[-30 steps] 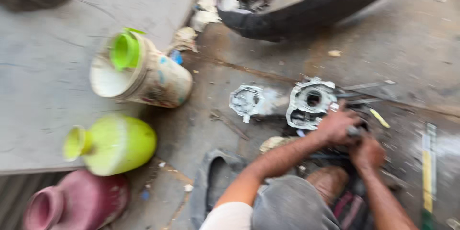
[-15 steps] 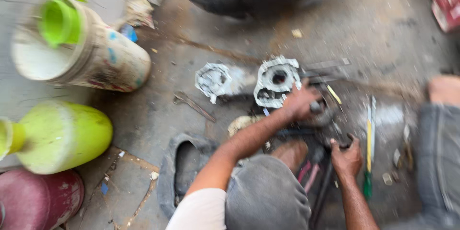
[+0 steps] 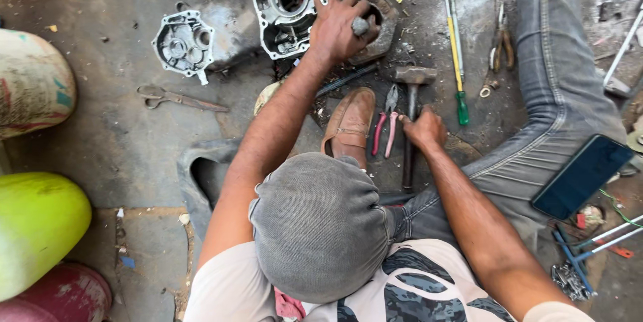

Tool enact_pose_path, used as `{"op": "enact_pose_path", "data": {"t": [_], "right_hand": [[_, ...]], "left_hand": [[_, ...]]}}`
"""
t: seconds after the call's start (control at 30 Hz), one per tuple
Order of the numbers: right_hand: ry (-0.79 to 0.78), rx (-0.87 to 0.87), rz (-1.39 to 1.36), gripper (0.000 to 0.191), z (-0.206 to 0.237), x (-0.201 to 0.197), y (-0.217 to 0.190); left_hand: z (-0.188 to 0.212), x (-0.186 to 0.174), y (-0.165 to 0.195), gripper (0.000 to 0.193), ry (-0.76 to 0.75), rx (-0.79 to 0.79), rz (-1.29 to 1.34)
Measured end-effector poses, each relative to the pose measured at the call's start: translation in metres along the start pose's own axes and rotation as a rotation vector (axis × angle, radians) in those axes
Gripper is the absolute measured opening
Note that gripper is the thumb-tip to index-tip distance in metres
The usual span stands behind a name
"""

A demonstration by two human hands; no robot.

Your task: The person assembles and fits metal engine casing parts together on the floor, using a hammer to tap components into place and adjusting the alignment by hand.

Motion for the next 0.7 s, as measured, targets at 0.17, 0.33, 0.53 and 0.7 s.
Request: {"op": "enact_pose_path", "data": {"t": [0.17, 0.33, 0.53, 0.7], "right_hand": [[-0.110, -0.036, -0.275, 0.075, -0.012, 0.012, -0.005], [-0.627, 0.005, -1.345, 0.029, -0.006, 0.047, -0.032], [-0.304, -0.179, -0.822, 0.020, 0.028, -0.013, -0.029], [-0.041, -0.578, -0.690, 0.026, 0.099, -0.127, -0.078]], "left_hand": [[-0.002, -0.001, 0.002, 0.046, 0.048, 0.025, -0.054], [-0.005, 0.004, 0.003, 0.057, 0.055, 0.037, -0.138], [-0.007, 0.007, 0.003, 0.061, -0.071, -0.002, -0.166], [-0.004, -0.001, 0.008, 0.063, 0.013, 0.015, -0.182]]}}
Point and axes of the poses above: each hand's wrist, its own z-axis away from the middle knuckle, its own x-axis out of the palm, y = z × x, the point moved 10 cm from there along -z, towards the middle knuckle, and after that the axes turned 1 degree about z, right-handed, at the moved point
